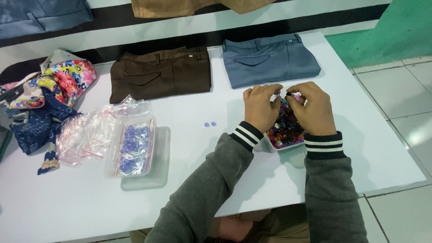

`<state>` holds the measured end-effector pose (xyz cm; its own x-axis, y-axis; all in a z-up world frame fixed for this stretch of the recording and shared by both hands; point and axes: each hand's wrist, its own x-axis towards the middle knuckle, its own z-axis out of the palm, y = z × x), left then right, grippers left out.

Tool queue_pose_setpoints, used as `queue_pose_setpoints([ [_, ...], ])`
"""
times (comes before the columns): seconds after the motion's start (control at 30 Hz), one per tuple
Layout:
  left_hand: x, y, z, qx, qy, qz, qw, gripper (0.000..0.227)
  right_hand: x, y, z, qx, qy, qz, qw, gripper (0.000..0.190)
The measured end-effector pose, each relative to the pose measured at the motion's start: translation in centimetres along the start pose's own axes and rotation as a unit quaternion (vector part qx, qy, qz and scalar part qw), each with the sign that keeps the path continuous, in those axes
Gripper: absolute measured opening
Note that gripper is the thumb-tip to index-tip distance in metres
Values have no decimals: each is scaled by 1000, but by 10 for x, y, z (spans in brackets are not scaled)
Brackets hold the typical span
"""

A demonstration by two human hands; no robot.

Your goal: Sorting small colorful buttons from a container and placing them into small plastic bags on a workspace.

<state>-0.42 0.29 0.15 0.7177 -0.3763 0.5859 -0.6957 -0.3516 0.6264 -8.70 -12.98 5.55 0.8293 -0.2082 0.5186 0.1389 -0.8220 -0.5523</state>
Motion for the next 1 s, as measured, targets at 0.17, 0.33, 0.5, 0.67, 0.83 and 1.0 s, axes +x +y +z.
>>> queue_pose_setpoints([
  [0.17,0,4,-5,5,17,5,1000,27,-3,3,0,-20,-11,45,999,8],
  [0.33,3,21,-20,234,-101,46,966,14,-3,-46,-17,-56,-149,118,980,27],
  [0.5,-7,46,-28,309,-197,12,931,9,-6,-28,-5,-119,-258,160,945,41],
  [0.67,-4,30,-17,317,-220,-3,923,12,-6,-2,3,-179,-207,149,950,22],
  [0.83,0,18,-16,274,-209,-9,939,11,-4,17,1,-205,-123,122,963,21],
  [1.0,2,21,-20,267,-228,-16,936,8,-2,-17,-1,-166,-179,110,963,29],
])
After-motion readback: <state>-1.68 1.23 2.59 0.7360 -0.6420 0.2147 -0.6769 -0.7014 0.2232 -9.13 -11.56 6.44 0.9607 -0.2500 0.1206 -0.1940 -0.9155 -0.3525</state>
